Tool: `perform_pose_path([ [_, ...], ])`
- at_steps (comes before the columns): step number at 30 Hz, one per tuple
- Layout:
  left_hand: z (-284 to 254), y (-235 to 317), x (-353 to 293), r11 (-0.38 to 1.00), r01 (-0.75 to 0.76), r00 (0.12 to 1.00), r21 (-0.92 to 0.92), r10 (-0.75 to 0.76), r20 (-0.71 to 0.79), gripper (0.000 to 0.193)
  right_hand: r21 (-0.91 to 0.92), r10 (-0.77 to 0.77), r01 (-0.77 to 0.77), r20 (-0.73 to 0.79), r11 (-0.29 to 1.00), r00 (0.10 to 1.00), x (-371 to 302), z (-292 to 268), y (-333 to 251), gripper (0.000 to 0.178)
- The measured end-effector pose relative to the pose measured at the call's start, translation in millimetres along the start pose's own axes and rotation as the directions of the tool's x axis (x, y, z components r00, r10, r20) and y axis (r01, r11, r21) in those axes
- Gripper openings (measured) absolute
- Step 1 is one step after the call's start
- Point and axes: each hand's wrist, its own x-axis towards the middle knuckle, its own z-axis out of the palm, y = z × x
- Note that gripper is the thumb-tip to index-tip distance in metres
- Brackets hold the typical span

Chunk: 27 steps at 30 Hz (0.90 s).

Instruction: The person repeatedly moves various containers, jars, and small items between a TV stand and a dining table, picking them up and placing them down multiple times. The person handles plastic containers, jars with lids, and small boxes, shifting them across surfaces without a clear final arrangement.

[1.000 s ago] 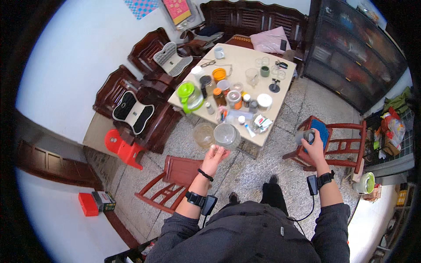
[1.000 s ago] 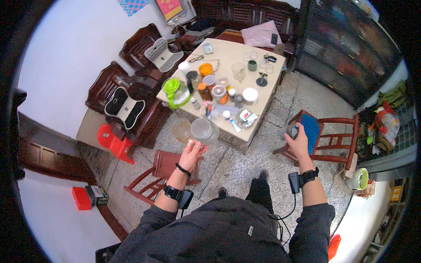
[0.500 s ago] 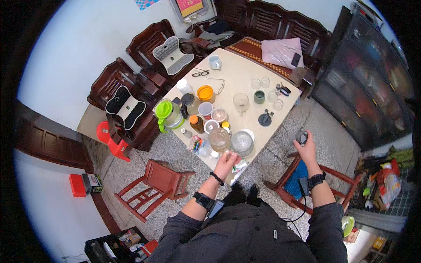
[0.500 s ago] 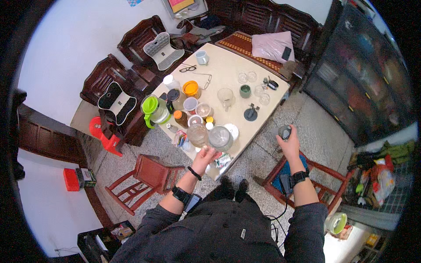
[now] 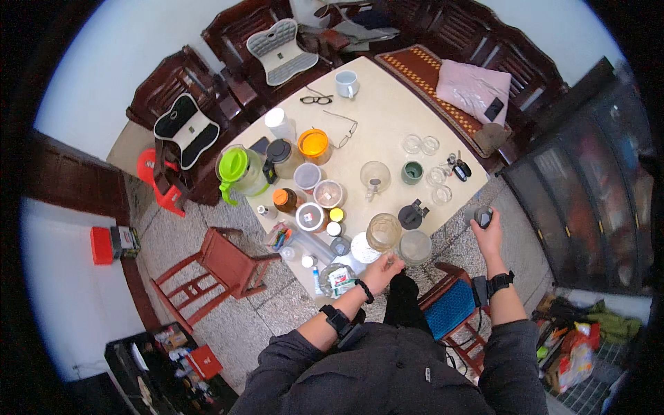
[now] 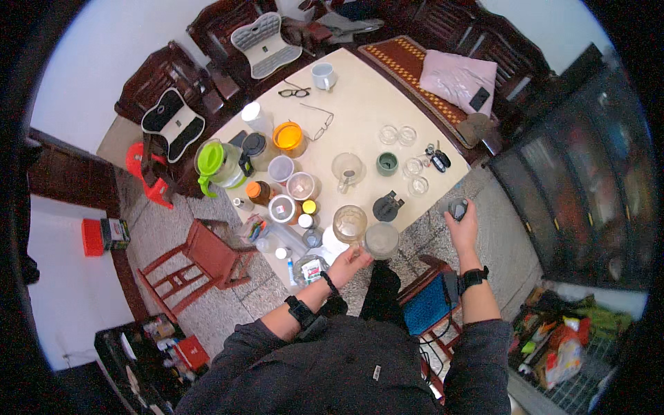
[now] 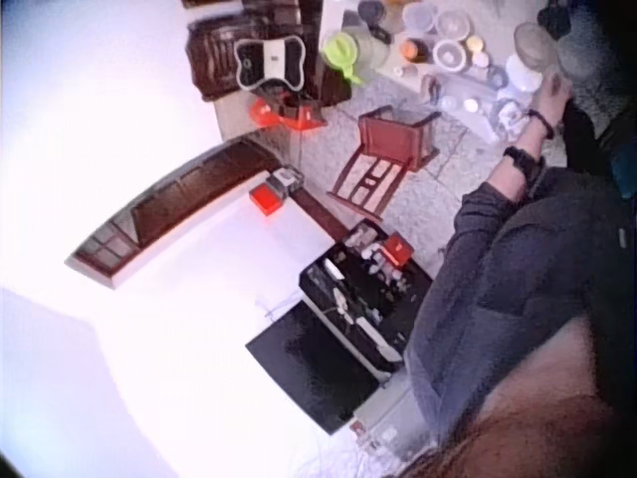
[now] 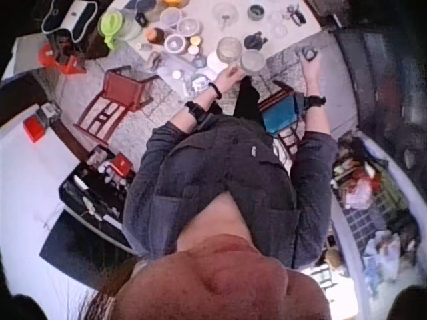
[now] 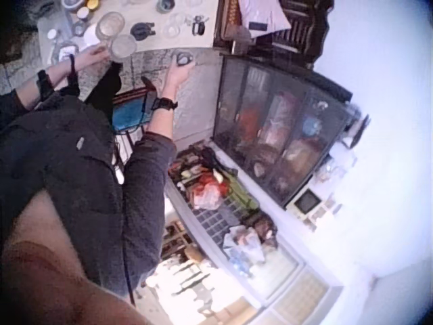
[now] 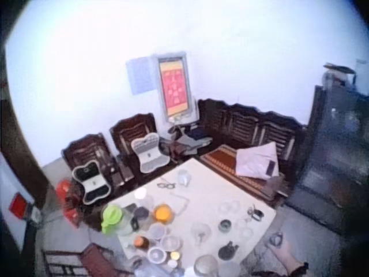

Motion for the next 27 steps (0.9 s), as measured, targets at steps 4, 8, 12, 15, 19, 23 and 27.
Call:
perform_pose_path([
  [4, 25.2, -24.6, 30.4, 0.996, 0.003, 0.999, -0.094, -0.008, -0.052, 0.017, -0.058, -0.050, 0.056, 0.096, 0.997, 0.994, 70.7, 41.4, 29.6, 0.065],
  [8, 53.3, -45.4, 44.8, 0.994, 0.027, 0.986, -0.103, -0.044, -0.158, 0.017, -0.053, -0.058, 0.072, 0.233, 0.996, 0.971, 112.4, 76.0, 56.5, 0.068],
  [12, 66.2, -58.2, 51.6, 0.989, 0.083, 0.977, -0.122, -0.104, -0.186, 0.020, -0.061, -0.083, 0.106, 0.301, 0.993, 0.950, 121.1, 91.9, 63.2, 0.069],
  [15, 64.5, -67.9, 54.5, 0.965, 0.162, 0.957, -0.208, -0.205, -0.204, 0.019, -0.045, -0.080, 0.099, 0.315, 0.994, 0.946, 122.9, 95.8, 57.8, 0.069],
  [19, 56.5, -88.1, 66.6, 0.974, 0.080, 0.953, -0.214, -0.138, -0.271, 0.018, 0.020, -0.136, 0.137, 0.314, 0.990, 0.940, 128.1, 102.5, 57.5, 0.068],
  [23, 49.1, -101.4, 78.3, 0.984, 0.024, 0.950, -0.178, -0.079, -0.303, 0.017, 0.107, -0.205, 0.180, 0.321, 0.978, 0.924, 135.9, 110.9, 70.7, 0.068],
  [27, 41.6, -102.5, 91.9, 0.979, 0.005, 0.931, -0.206, -0.080, -0.356, 0.018, 0.152, -0.237, 0.199, 0.300, 0.968, 0.924, 139.9, 117.6, 82.2, 0.069],
])
